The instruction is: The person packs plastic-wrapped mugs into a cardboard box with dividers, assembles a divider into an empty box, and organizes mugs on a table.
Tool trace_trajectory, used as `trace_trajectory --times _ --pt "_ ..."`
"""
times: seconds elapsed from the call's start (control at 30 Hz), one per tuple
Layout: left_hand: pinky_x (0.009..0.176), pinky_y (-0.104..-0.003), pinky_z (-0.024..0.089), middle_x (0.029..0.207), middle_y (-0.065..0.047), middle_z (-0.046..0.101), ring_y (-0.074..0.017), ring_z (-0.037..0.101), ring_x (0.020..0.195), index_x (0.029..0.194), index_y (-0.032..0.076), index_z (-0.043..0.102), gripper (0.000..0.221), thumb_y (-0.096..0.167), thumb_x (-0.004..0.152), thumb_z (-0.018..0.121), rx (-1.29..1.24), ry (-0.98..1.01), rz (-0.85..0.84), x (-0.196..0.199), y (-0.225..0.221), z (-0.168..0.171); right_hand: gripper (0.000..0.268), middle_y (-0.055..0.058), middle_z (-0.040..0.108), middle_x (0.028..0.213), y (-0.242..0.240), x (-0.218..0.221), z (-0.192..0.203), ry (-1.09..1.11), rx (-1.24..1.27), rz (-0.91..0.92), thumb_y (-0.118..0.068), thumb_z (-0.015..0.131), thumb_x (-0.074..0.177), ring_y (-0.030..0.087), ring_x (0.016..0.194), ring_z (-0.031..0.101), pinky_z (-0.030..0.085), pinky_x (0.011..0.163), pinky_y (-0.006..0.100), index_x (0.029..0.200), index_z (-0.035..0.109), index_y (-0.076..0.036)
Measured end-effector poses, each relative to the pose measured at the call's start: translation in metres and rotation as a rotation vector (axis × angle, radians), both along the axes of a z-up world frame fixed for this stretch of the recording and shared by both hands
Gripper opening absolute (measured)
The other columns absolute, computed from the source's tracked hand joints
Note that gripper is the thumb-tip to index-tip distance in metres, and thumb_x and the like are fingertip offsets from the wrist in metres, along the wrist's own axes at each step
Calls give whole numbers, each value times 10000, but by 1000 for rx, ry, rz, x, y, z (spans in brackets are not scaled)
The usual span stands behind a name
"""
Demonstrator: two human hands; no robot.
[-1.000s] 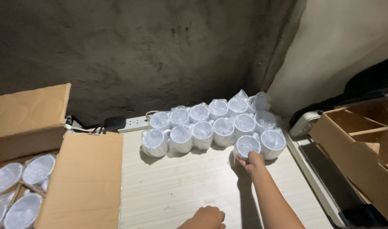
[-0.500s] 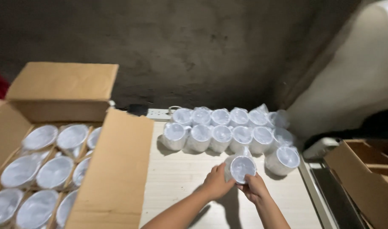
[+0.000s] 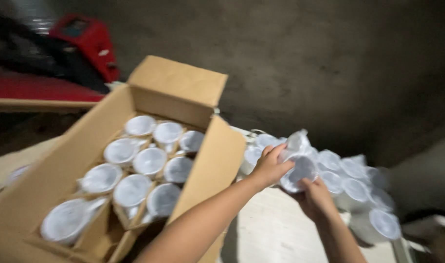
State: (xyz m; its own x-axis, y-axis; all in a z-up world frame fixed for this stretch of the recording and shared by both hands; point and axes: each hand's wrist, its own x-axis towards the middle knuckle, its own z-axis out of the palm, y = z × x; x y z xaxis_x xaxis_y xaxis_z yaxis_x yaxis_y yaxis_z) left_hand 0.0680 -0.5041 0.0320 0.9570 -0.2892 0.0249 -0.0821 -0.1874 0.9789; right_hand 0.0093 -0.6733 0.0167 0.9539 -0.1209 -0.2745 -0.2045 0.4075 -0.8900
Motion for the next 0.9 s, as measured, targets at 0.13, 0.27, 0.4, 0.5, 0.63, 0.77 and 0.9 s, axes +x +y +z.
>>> trace_trajectory --times 0.13,0.27,0.4,0.5,0.63,0.77,0.9 --pt "1134 -413 384 1506 -207 418 -347 432 1384 1501 136 512 782 425 808 731 46 -234 148 23 59 12 454 192 624 1235 67 5 58 6 -50 67 39 422 902 375 1098 655 564 922 587 1348 503 17" --pt "1136 -411 410 1504 -220 448 -354 476 1370 1469 142 565 731 397 796 695 9 -296 201 27 141 32 418 207 613 1264 135 8 90 -50 -114 277 -21 454 956 368 1095 666 563 912 579 1370 494 20" --pt "1052 -374 480 1436 -208 493 -312 569 1256 1435 118 590 684 315 785 679 7 -251 146 13 227 68 434 135 622 1272 208 -1 118 -142 -147 428 -64 506 951 298 1107 674 589 941 573 1381 484 -17" --pt "972 -326 564 1263 -168 720 -222 710 1127 1398 42 611 604 263 838 660 16 -349 44 14 287 70 447 107 659 1232 249 -3 118 -166 -137 537 -124 555 947 265 1084 688 592 924 536 1379 498 -29" --pt "930 -287 540 1237 -84 722 -145 674 1084 1388 54 624 559 204 850 629 -49 -141 -167 2 361 75 467 113 689 1178 298 -14 119 -124 -203 636 -204 595 944 268 1012 706 599 851 507 1381 520 -56" --pt "889 -281 558 1182 -68 752 -147 696 1025 1342 84 688 536 168 815 644 112 43 -312 -13 406 70 498 115 698 1130 328 -14 96 -54 -322 778 -285 657 911 244 932 711 614 763 448 1338 555 -49" --pt "823 -301 562 1084 -49 766 -155 701 976 1268 95 729 487 217 799 683 131 291 -316 -22 436 59 567 129 713 1055 351 -10 79 -24 -595 860 -424 703 889 210 913 718 612 732 400 1249 611 5"
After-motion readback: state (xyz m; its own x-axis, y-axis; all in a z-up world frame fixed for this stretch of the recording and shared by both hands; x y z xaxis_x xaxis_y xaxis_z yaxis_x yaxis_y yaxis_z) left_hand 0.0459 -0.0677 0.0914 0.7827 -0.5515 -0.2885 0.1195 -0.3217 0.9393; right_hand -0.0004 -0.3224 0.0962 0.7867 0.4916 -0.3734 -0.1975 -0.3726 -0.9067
